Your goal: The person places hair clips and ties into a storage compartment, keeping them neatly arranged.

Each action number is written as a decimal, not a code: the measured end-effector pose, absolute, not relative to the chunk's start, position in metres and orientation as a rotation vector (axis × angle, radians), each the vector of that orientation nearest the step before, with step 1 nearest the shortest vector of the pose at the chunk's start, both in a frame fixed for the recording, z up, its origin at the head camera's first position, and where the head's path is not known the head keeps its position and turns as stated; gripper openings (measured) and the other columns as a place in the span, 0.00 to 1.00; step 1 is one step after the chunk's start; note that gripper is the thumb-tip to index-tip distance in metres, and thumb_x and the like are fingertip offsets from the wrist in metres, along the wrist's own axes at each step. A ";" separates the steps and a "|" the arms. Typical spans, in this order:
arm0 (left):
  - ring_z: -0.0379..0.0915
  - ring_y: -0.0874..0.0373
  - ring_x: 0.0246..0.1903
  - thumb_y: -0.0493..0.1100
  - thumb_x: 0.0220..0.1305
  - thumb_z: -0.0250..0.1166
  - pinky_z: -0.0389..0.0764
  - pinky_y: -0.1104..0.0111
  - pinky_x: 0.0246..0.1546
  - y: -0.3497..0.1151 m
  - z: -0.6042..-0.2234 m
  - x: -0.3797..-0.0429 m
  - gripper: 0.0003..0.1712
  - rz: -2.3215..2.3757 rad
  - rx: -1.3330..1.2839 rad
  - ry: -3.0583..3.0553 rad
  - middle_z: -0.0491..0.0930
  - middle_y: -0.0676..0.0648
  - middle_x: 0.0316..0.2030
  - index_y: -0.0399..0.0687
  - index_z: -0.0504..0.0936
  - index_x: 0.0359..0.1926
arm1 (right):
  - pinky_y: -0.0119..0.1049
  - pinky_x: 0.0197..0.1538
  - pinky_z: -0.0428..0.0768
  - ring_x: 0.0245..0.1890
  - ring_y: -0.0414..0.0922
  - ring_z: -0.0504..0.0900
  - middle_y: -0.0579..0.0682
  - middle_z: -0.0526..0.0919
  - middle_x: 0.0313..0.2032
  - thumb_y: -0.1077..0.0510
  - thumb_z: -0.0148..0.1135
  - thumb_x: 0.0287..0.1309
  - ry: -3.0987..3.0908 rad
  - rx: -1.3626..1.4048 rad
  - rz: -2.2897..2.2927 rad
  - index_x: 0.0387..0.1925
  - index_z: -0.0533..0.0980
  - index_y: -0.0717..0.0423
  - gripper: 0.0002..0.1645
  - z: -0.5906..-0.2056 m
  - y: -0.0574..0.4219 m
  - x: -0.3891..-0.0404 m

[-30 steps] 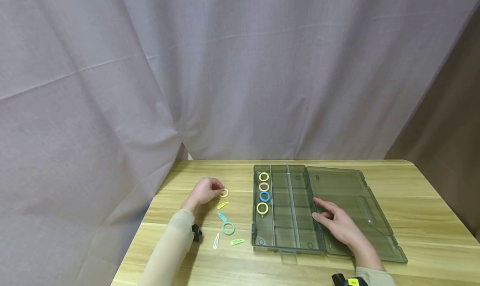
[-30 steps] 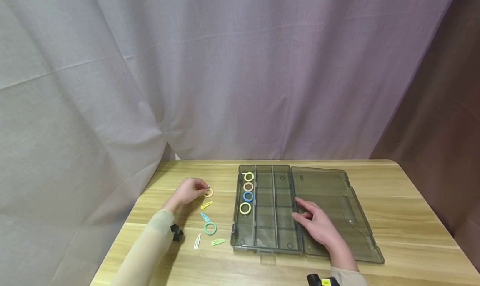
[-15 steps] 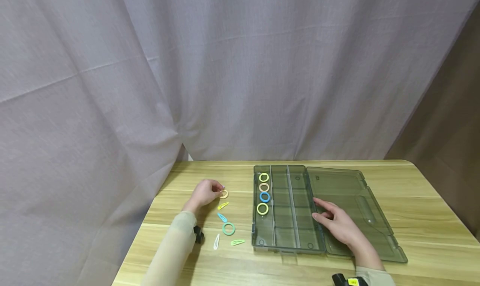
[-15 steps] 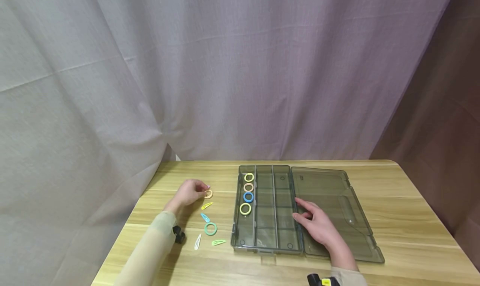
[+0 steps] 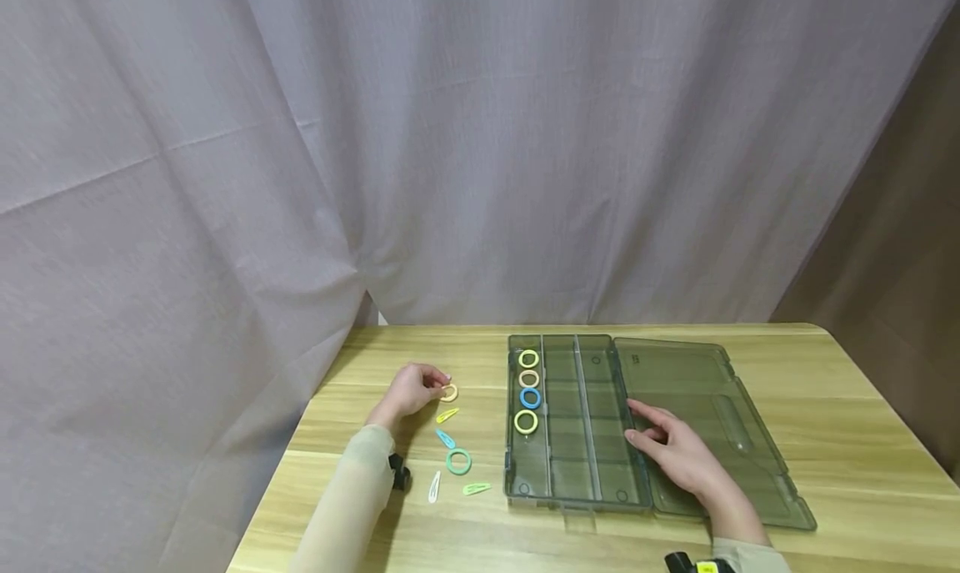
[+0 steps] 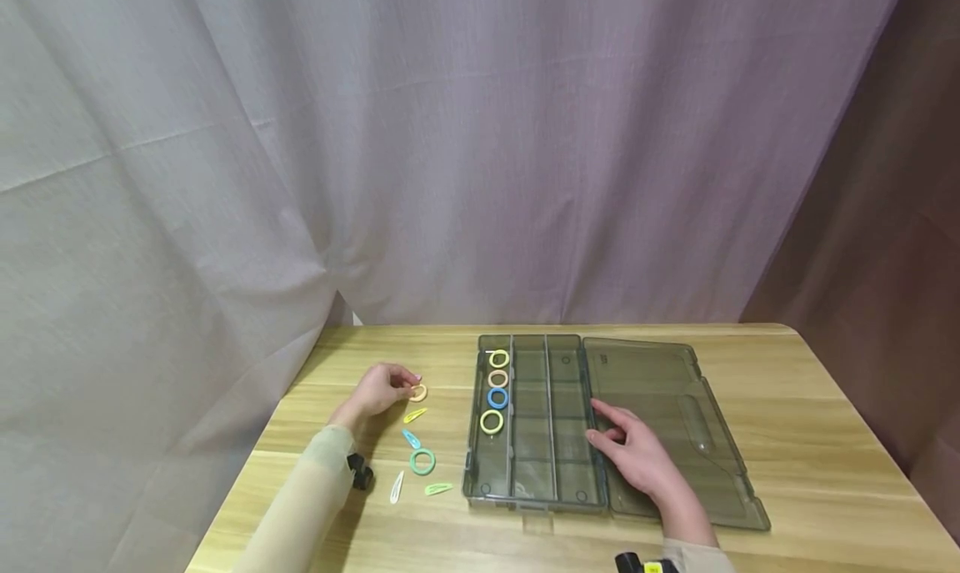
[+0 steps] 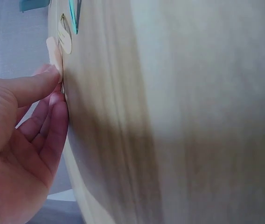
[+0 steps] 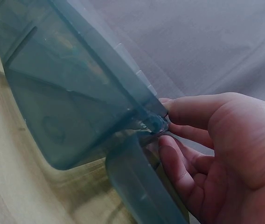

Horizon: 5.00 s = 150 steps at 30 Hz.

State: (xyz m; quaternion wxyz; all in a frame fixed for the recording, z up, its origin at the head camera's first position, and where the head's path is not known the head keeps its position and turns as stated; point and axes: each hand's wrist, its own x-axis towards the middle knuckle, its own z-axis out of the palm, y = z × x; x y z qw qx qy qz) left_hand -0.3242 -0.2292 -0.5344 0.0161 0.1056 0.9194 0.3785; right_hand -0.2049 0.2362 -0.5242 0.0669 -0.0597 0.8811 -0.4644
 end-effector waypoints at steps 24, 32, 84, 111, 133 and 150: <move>0.76 0.62 0.32 0.32 0.64 0.76 0.78 0.68 0.37 -0.225 -0.532 -0.322 0.03 1.135 0.211 2.879 0.85 0.54 0.30 0.44 0.91 0.35 | 0.47 0.55 0.77 0.54 0.50 0.81 0.65 0.70 0.72 0.47 0.67 0.75 2.657 -0.189 -1.416 0.80 0.64 0.60 0.42 -0.525 0.239 -0.206; 0.77 0.63 0.31 0.33 0.64 0.77 0.79 0.69 0.36 -0.225 -0.531 -0.323 0.03 1.136 0.224 2.881 0.85 0.54 0.30 0.44 0.91 0.35 | 0.49 0.56 0.76 0.55 0.50 0.80 0.64 0.71 0.71 0.47 0.67 0.75 2.662 -0.171 -1.398 0.80 0.64 0.58 0.42 -0.524 0.238 -0.205; 0.79 0.69 0.34 0.37 0.69 0.75 0.83 0.70 0.36 -0.135 -0.487 -0.276 0.03 1.127 1.014 2.817 0.88 0.57 0.34 0.48 0.93 0.41 | 0.45 0.54 0.76 0.53 0.48 0.79 0.63 0.75 0.67 0.46 0.66 0.75 2.678 -0.178 -1.400 0.80 0.64 0.59 0.42 -0.527 0.237 -0.207; 0.83 0.68 0.37 0.34 0.63 0.78 0.80 0.80 0.44 -0.109 -0.493 -0.275 0.04 0.768 1.526 2.712 0.90 0.52 0.37 0.46 0.93 0.38 | 0.46 0.54 0.76 0.52 0.47 0.79 0.62 0.75 0.67 0.46 0.66 0.75 2.667 -0.185 -1.407 0.80 0.64 0.59 0.42 -0.527 0.237 -0.204; 0.69 0.83 0.26 0.41 0.63 0.80 0.73 0.85 0.33 -0.101 -0.495 -0.277 0.04 0.453 1.410 2.735 0.87 0.65 0.30 0.58 0.95 0.35 | 0.44 0.53 0.76 0.52 0.47 0.79 0.62 0.73 0.70 0.47 0.67 0.75 2.674 -0.180 -1.404 0.80 0.65 0.58 0.41 -0.527 0.238 -0.203; 0.70 0.82 0.26 0.44 0.63 0.80 0.74 0.82 0.32 -0.099 -0.498 -0.273 0.04 0.397 1.324 2.786 0.85 0.69 0.29 0.63 0.95 0.36 | 0.45 0.52 0.79 0.52 0.48 0.81 0.65 0.71 0.71 0.48 0.66 0.76 2.672 -0.209 -1.409 0.80 0.64 0.61 0.41 -0.527 0.239 -0.205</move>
